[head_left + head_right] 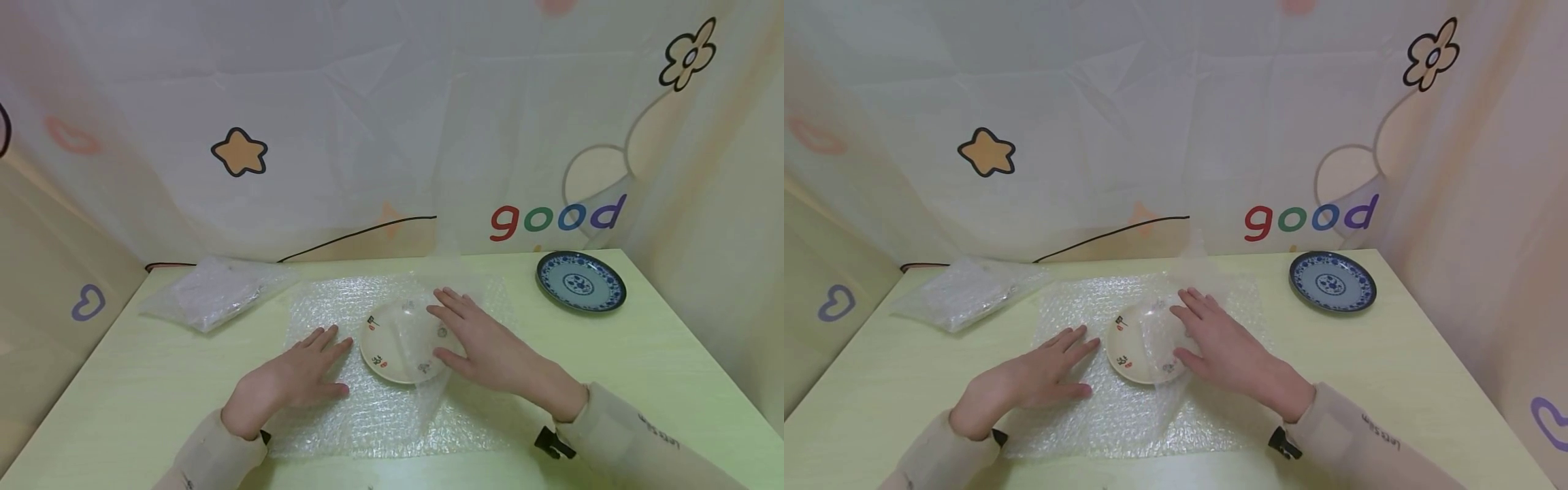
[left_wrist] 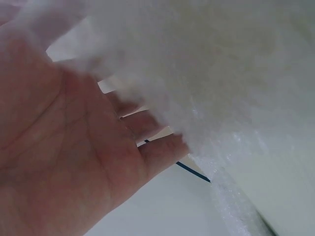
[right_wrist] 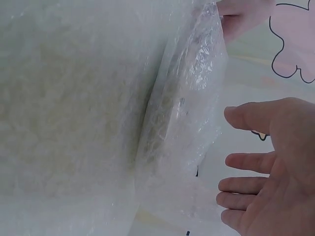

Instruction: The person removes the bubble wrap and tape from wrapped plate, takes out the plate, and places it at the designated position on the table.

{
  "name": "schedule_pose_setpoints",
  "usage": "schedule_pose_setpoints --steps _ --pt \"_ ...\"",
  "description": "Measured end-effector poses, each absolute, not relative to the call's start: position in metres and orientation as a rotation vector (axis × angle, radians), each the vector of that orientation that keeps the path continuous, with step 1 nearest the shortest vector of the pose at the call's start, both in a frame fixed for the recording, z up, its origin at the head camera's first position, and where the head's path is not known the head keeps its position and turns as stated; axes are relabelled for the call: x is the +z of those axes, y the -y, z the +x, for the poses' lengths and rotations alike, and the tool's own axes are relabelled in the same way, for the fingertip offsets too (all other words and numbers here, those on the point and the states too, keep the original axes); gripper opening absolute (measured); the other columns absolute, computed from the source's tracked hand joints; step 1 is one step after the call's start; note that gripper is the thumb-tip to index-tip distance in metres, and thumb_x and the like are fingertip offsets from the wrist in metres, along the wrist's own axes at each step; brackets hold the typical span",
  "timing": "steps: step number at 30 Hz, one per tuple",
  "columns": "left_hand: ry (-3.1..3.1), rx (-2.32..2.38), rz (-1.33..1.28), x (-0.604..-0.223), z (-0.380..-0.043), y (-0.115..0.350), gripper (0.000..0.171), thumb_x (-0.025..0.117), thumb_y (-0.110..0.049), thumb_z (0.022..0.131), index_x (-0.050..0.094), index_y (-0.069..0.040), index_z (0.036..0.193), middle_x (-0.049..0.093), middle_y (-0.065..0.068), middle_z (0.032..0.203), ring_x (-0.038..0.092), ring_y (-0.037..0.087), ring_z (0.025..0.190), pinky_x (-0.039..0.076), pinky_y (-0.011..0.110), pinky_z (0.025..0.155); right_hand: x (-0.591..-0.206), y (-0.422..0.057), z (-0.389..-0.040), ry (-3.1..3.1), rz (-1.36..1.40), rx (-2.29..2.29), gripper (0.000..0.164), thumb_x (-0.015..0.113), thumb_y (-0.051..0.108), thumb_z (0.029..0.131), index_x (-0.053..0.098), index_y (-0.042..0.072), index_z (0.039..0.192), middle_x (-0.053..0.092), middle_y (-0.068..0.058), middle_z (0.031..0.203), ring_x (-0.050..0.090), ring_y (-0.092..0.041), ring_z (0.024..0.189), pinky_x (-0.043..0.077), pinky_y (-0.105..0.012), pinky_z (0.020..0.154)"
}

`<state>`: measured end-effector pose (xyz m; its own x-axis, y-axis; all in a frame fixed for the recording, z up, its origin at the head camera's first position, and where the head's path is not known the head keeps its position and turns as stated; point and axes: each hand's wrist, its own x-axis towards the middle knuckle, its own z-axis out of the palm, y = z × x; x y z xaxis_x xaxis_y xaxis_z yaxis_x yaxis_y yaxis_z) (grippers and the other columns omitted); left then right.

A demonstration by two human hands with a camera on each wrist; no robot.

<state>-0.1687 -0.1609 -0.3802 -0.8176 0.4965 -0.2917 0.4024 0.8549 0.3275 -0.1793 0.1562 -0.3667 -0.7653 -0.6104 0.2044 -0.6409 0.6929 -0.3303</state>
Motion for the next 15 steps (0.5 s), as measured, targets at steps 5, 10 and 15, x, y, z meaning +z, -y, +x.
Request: schedule_pose_setpoints --steps 5,10,15 --pt "-2.666 0.349 0.675 -0.380 -0.169 0.161 0.078 0.071 -0.038 0.098 0.037 -0.004 0.159 0.017 0.027 0.166 0.015 0.046 0.152 0.021 0.061 0.120 -0.365 -0.159 -0.186 2.862 0.974 0.604 0.064 0.077 0.022 0.095 0.050 -0.003 0.147 0.036 -0.023 0.160 0.028 -0.038 0.151 0.020 -0.054 0.121" --pt "-2.667 0.339 0.673 -0.381 -0.169 0.162 0.077 0.070 -0.039 0.098 0.036 -0.005 0.159 0.017 0.027 0.166 0.015 0.046 0.152 0.021 0.059 0.120 -0.365 -0.162 -0.194 2.905 0.898 0.633 0.064 0.075 0.024 0.095 0.049 -0.002 0.148 0.038 -0.022 0.160 0.029 -0.039 0.150 0.019 -0.056 0.121" --pt "-2.670 0.332 0.674 -0.381 -0.169 0.162 0.076 0.070 -0.038 0.099 0.037 -0.005 0.159 0.017 0.027 0.166 0.015 0.045 0.152 0.021 0.059 0.120 -0.366 -0.165 -0.200 2.937 0.853 0.682 0.066 0.074 0.026 0.097 0.047 -0.002 0.150 0.040 -0.023 0.157 0.034 -0.041 0.147 0.027 -0.057 0.118"
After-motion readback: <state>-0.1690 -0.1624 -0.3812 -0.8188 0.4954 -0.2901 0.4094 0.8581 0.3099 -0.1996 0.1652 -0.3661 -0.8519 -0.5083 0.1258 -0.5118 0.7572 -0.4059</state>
